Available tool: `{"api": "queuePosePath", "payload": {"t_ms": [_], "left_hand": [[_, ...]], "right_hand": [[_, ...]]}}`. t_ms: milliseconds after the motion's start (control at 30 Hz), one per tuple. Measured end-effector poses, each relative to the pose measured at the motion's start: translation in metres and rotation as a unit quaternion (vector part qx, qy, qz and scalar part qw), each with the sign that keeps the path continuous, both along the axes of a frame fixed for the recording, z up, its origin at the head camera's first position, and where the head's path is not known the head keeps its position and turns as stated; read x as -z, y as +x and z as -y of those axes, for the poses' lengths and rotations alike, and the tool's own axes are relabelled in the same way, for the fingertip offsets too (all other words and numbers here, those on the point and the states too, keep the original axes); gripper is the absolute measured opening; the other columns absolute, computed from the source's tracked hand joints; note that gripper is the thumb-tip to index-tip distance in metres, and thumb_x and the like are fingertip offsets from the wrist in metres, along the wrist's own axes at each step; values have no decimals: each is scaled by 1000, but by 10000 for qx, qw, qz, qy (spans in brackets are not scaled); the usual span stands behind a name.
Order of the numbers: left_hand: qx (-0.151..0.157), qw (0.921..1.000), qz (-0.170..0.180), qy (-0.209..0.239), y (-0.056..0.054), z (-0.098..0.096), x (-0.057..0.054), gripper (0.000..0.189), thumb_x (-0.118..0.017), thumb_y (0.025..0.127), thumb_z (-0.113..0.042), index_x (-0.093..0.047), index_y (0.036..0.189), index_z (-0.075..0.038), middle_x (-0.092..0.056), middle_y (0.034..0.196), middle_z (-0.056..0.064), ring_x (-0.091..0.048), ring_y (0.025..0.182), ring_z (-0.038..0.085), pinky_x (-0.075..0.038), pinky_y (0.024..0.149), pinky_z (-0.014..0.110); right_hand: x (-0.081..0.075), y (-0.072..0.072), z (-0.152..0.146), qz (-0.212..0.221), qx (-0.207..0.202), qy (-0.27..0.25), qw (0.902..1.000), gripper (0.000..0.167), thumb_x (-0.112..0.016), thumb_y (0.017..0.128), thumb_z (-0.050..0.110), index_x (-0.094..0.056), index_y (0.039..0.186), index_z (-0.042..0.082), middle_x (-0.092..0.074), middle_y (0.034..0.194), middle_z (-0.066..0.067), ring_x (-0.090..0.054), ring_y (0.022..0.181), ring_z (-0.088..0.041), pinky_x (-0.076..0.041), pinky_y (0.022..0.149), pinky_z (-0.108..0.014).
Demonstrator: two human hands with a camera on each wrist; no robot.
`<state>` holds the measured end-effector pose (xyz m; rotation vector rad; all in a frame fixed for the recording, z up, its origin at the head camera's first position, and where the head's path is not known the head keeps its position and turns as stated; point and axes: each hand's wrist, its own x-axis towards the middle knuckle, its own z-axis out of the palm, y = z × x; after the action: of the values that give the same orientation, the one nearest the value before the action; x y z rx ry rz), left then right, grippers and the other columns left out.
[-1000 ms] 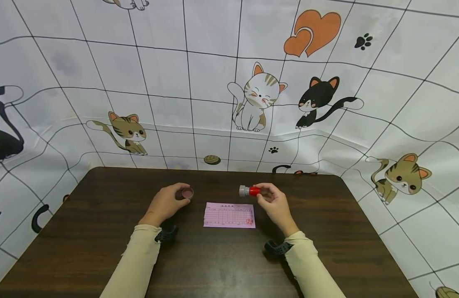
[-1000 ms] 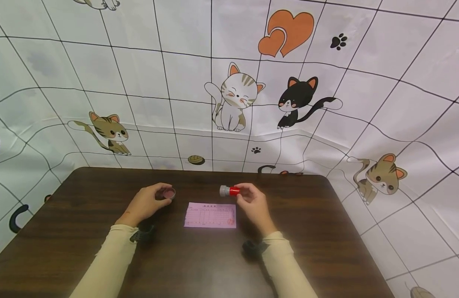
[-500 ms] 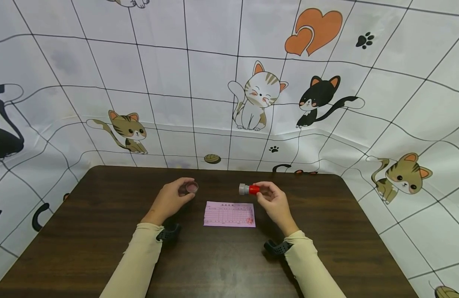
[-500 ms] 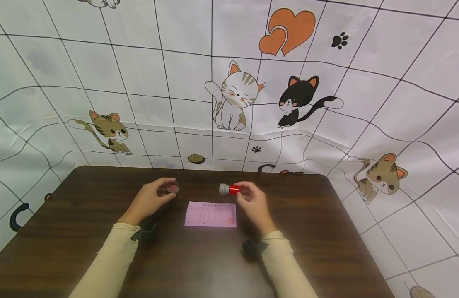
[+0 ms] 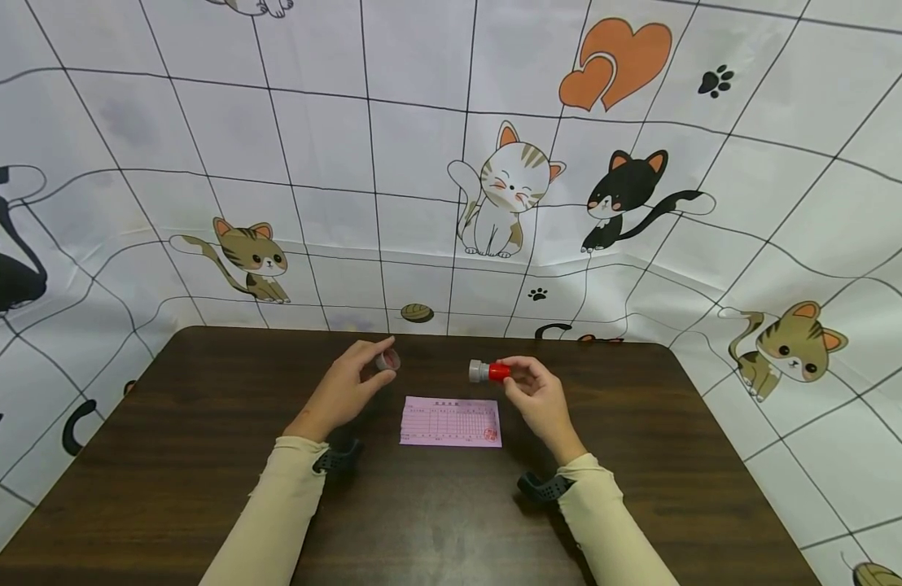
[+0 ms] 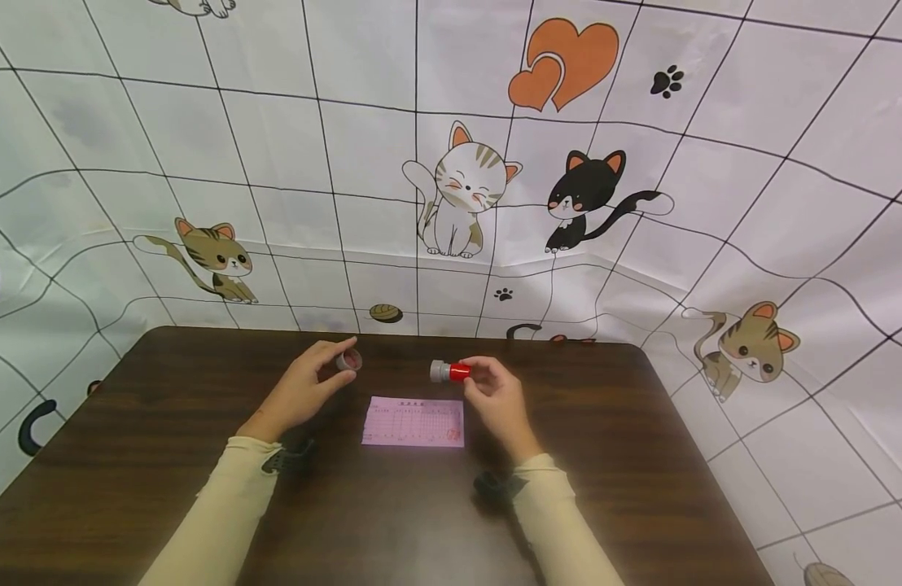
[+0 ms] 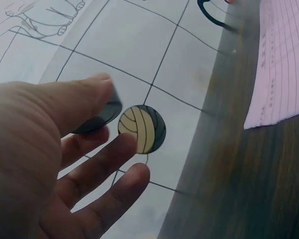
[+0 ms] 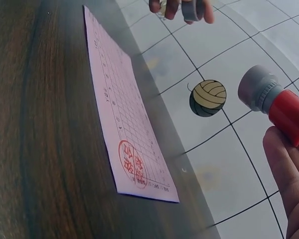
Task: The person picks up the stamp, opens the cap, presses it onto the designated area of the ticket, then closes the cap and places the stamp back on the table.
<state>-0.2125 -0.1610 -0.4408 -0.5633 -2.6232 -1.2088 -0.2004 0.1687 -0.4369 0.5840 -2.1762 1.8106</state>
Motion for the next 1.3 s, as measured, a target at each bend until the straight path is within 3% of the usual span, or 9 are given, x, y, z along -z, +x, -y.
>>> {"api": "queuePosePath", "payload": {"t_ms": [167, 300, 533, 833, 967, 1033, 1200, 1300], "left_hand": [[-109, 9999, -90, 3, 1, -5, -3, 60, -67, 102, -18, -44, 158, -13, -53, 135, 15, -58, 115, 30, -52, 100, 52], [-201, 9997, -121, -22, 3, -9, -7, 62, -71, 99, -17, -46, 156, -11, -55, 133, 14, -58, 106, 28, -53, 90, 45], [-451, 9990, -17, -7, 7, -15, -15, 48, -81, 92, -17, -59, 134, -9, -61, 114, 8, -59, 97, 24, -55, 84, 41], [-267, 9987, -226, -361, 13, -27, -18, 47, -80, 93, -21, -63, 136, -13, -63, 121, 5, -64, 99, 20, -58, 86, 41], [-227, 9983, -240, -477, 16, -32, -20, 47, -80, 93, -22, -63, 137, -13, -63, 123, 5, -65, 100, 19, -59, 86, 41], [-210, 9981, -252, -517, 16, -33, -20, 47, -79, 94, -23, -63, 137, -14, -64, 122, 4, -65, 99, 18, -59, 86, 40], [-177, 9977, -289, -588, 16, -35, -19, 47, -80, 93, -25, -64, 136, -16, -64, 120, 1, -65, 97, 15, -58, 84, 38], [-136, 9979, -241, -577, 18, -37, -20, 48, -81, 92, -27, -64, 136, -16, -64, 120, 0, -67, 98, 16, -58, 85, 39]], "right_hand": [[-4, 2, 2, -31, 74, -11, 10000, 28, -64, 92, -15, -63, 120, -16, -67, 120, -33, -68, 100, -42, -57, 84, -18], [-6, 3, 3, -51, 99, -16, 9999, 28, -64, 92, -16, -63, 119, -15, -68, 120, -32, -69, 99, -34, -57, 84, -18], [-9, 4, 4, -168, 65, 42, 9998, 27, -65, 93, -13, -64, 120, -14, -68, 121, -30, -69, 100, -40, -57, 86, -20], [-11, 5, 6, -251, 8, -34, 9997, 27, -65, 91, -16, -64, 119, -14, -68, 120, -32, -69, 98, -41, -57, 85, -20], [-2, -1, 7, -322, -16, -85, 9994, 27, -67, 92, -12, -66, 119, -9, -69, 120, -28, -71, 97, -26, -57, 85, -20], [2, -3, 7, -301, -19, -75, 9995, 28, -67, 92, -13, -66, 120, -9, -69, 120, -28, -71, 97, -25, -58, 85, -20], [8, -7, 9, -331, -111, -104, 9993, 30, -68, 91, -13, -65, 121, -10, -69, 119, -29, -69, 97, -43, -58, 82, -20], [10, -7, 10, -452, -188, -128, 9987, 30, -71, 91, -10, -68, 120, -5, -71, 116, -25, -70, 95, -41, -59, 80, -20]]}}
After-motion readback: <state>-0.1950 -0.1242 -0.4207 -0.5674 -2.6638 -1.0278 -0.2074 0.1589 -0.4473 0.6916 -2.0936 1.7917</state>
